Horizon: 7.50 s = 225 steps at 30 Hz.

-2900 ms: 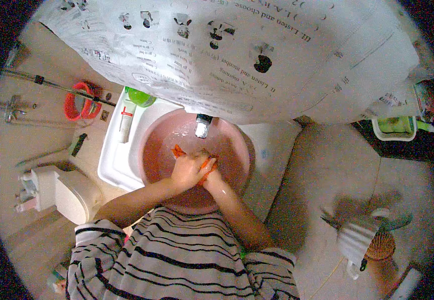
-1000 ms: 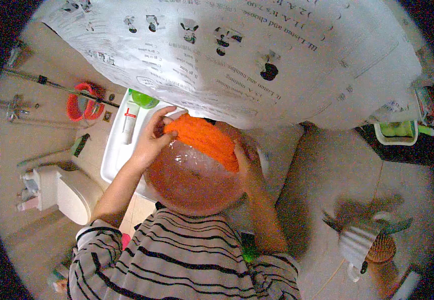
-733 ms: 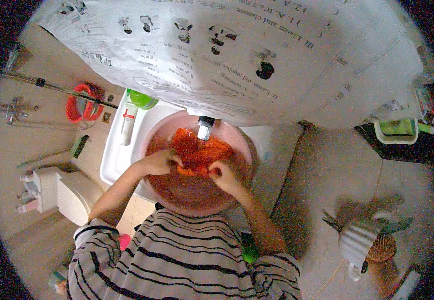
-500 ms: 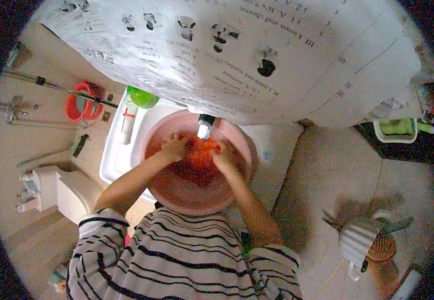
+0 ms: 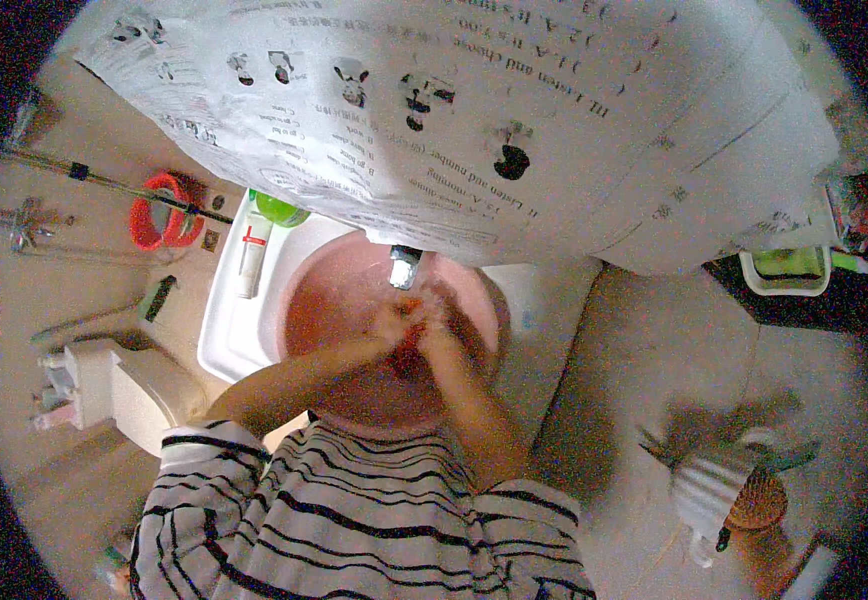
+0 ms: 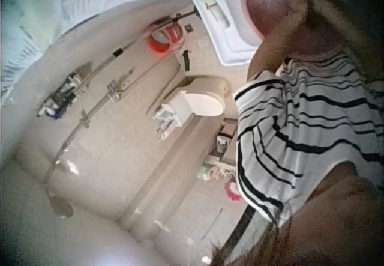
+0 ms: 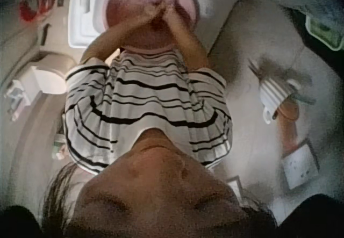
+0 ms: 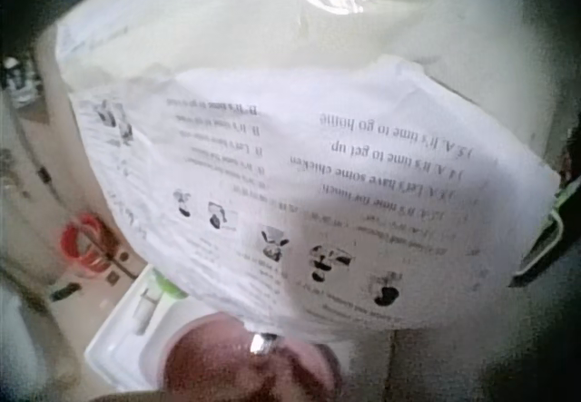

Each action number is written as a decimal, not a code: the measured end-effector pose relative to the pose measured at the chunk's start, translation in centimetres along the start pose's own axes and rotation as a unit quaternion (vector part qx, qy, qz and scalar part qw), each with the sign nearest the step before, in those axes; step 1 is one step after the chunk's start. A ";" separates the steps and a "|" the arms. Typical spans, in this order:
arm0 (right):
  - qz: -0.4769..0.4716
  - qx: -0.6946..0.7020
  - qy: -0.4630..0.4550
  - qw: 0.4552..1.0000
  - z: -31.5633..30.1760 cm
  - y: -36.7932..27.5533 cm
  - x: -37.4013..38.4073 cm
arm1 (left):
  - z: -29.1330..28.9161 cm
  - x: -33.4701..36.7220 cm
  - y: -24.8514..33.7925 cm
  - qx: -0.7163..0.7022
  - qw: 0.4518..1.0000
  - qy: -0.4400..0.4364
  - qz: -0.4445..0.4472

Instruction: The person washes an orange cloth in a pink basin filled with soapy water at a sink. They scrub the cloth by hand, rinse it, and then lift the basin to pour out the water.

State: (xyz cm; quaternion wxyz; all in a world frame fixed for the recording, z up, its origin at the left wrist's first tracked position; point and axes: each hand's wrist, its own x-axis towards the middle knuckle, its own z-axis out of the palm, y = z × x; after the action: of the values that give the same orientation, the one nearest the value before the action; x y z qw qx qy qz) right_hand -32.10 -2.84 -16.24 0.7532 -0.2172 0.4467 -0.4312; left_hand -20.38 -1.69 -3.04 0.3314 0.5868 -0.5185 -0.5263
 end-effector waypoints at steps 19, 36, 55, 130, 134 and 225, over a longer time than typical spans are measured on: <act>0.135 0.059 0.016 0.989 11.6 -9.6 -13.1 | -6.1 -6.7 11.2 0.245 0.962 -0.085 0.085; 0.103 -0.658 0.085 0.741 6.3 -8.5 -5.4 | -5.7 3.6 -2.9 0.467 0.877 -0.113 0.026; 0.133 0.159 0.025 0.978 13.7 -8.2 -10.6 | -7.0 -1.4 3.7 0.338 0.929 -0.014 0.152; 0.188 -0.059 0.272 0.942 11.8 -11.1 -8.9 | -8.2 2.7 -3.0 0.398 0.912 -0.073 0.065; 0.217 -0.279 0.247 0.902 6.6 -8.8 -6.4 | -5.4 2.9 -1.7 0.515 0.848 -0.079 0.101; 0.138 0.133 0.086 0.978 14.4 -9.9 -12.1 | -4.9 -5.5 10.9 0.266 0.926 0.037 0.266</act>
State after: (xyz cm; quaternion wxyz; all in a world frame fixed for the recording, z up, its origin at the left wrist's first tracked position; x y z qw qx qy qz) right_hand -26.96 1.25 3.97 0.7865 -0.0140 0.4741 -0.3955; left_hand -18.04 0.12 9.77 0.3095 0.5133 -0.7639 -0.2392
